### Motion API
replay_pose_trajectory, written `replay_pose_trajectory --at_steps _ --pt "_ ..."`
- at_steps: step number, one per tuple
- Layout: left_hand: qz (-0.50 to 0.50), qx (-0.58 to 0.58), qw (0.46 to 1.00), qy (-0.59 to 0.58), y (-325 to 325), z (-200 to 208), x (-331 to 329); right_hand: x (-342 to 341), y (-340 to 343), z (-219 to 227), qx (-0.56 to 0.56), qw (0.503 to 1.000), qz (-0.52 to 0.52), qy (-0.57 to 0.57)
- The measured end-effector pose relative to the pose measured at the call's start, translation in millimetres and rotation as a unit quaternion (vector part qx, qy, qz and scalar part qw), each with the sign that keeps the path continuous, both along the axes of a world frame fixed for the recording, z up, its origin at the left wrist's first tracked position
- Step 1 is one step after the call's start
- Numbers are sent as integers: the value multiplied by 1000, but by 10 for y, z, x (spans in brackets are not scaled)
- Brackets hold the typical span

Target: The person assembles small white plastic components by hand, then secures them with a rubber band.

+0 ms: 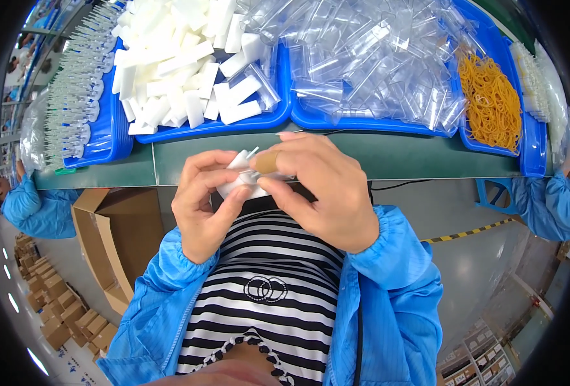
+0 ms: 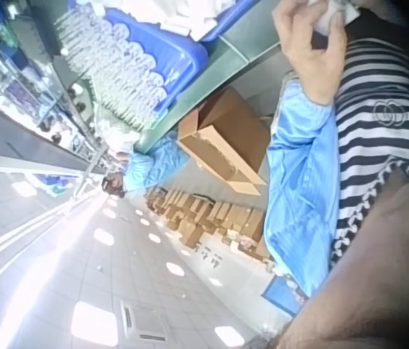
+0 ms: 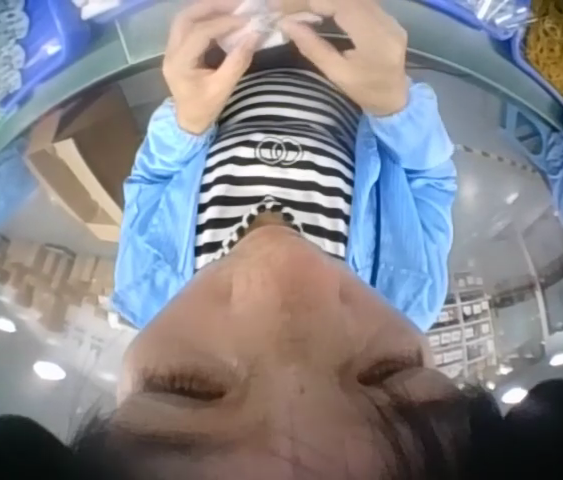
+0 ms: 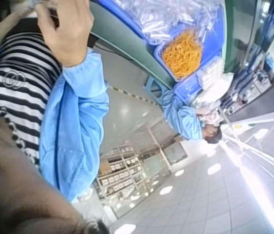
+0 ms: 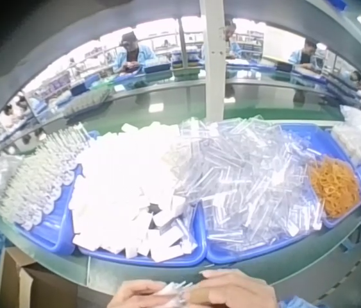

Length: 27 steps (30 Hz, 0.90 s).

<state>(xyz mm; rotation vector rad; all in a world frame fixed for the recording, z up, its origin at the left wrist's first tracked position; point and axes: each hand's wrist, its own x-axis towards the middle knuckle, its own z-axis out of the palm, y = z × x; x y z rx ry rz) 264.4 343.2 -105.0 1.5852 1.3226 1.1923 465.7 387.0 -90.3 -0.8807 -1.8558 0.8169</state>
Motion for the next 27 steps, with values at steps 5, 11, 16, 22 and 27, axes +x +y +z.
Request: replay_pose_trajectory --at_steps 5,11,16,22,27 --pt "-23 2 1000 -14 6 4 -45 74 28 73 -129 991 2 31" --pt "18 3 999 -26 -6 44 11 31 15 38 -63 996 47 42" --pt "8 43 999 19 0 89 -22 4 -4 81 -92 994 5 64" --pt "-1 61 996 62 -28 141 -39 28 63 204 -183 981 28 50" --pt "-6 48 998 45 -38 143 -64 -9 98 129 -138 990 34 22"
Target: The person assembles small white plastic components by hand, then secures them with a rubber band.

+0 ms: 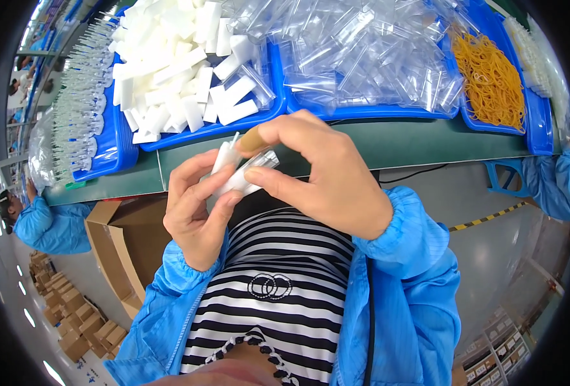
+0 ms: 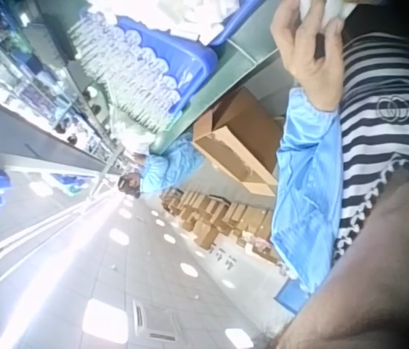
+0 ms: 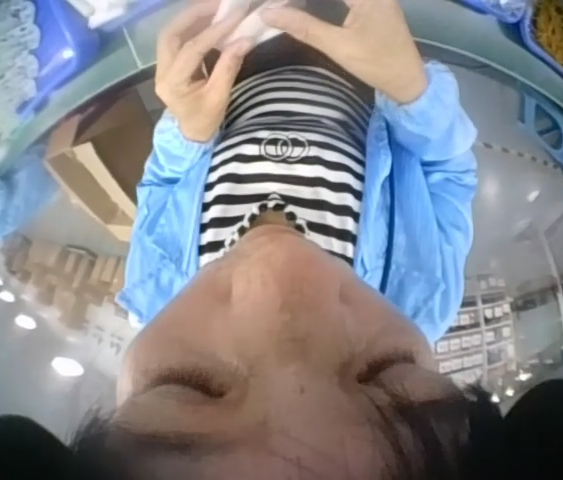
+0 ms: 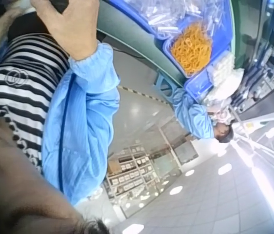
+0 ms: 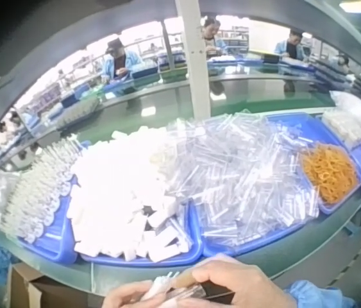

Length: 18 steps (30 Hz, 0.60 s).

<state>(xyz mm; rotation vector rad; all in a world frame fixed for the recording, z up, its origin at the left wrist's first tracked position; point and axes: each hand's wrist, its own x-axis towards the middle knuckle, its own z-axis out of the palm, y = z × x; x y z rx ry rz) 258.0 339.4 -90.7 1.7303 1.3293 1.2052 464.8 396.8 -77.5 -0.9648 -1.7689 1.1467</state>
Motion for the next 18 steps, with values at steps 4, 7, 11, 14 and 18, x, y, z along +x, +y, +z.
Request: replay_pose_trajectory --at_steps 4,7,11,14,18 --pt "-19 22 999 19 18 24 -66 50 -40 14 -68 997 -21 33" --pt "-99 -62 966 -232 -16 -40 -159 73 -37 11 -119 987 -29 106" --pt "-97 -27 965 -243 -45 -101 -181 134 -7 -9 -81 991 0 105" --pt "-118 -4 972 -205 -52 -77 -154 76 -56 -26 -47 995 34 78" --pt "-108 11 971 -212 -61 -114 -142 64 -21 43 8 998 57 18"
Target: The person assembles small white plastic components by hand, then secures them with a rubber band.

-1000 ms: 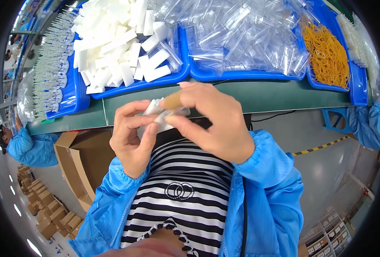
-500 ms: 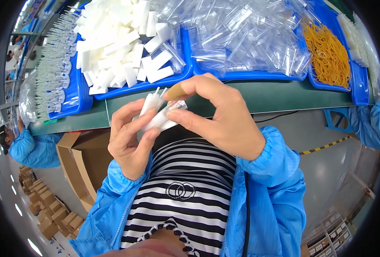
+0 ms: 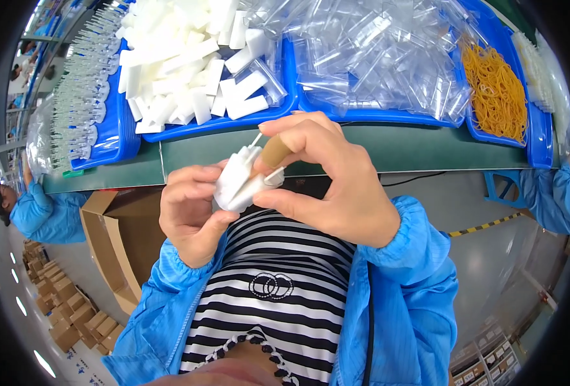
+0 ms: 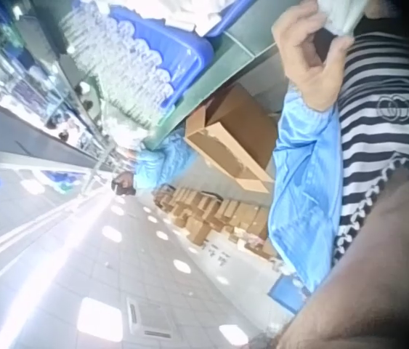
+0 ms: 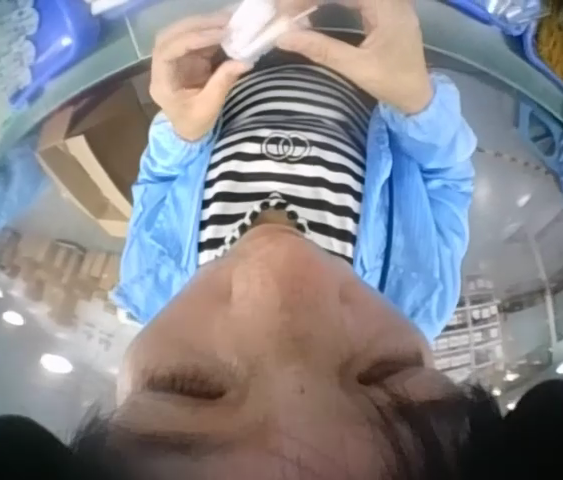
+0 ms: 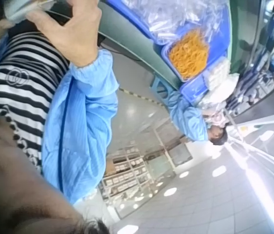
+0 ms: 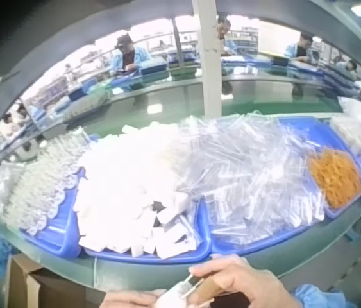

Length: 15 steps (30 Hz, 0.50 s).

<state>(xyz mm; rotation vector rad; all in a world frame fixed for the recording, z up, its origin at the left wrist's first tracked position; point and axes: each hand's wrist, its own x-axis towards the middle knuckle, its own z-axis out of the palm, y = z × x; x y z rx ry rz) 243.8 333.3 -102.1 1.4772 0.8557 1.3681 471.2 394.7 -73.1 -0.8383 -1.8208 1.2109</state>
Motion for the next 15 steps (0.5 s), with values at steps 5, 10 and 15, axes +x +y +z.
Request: replay_pose_trajectory --at_steps 5,10,15 --pt "-65 -75 994 -40 59 63 -38 28 -87 -60 -43 999 -15 25" --pt "-121 -92 988 1 79 30 -90 68 -104 -91 39 998 18 -44" --pt "-85 -86 989 81 87 18 -50 0 -81 -108 111 989 15 -97"
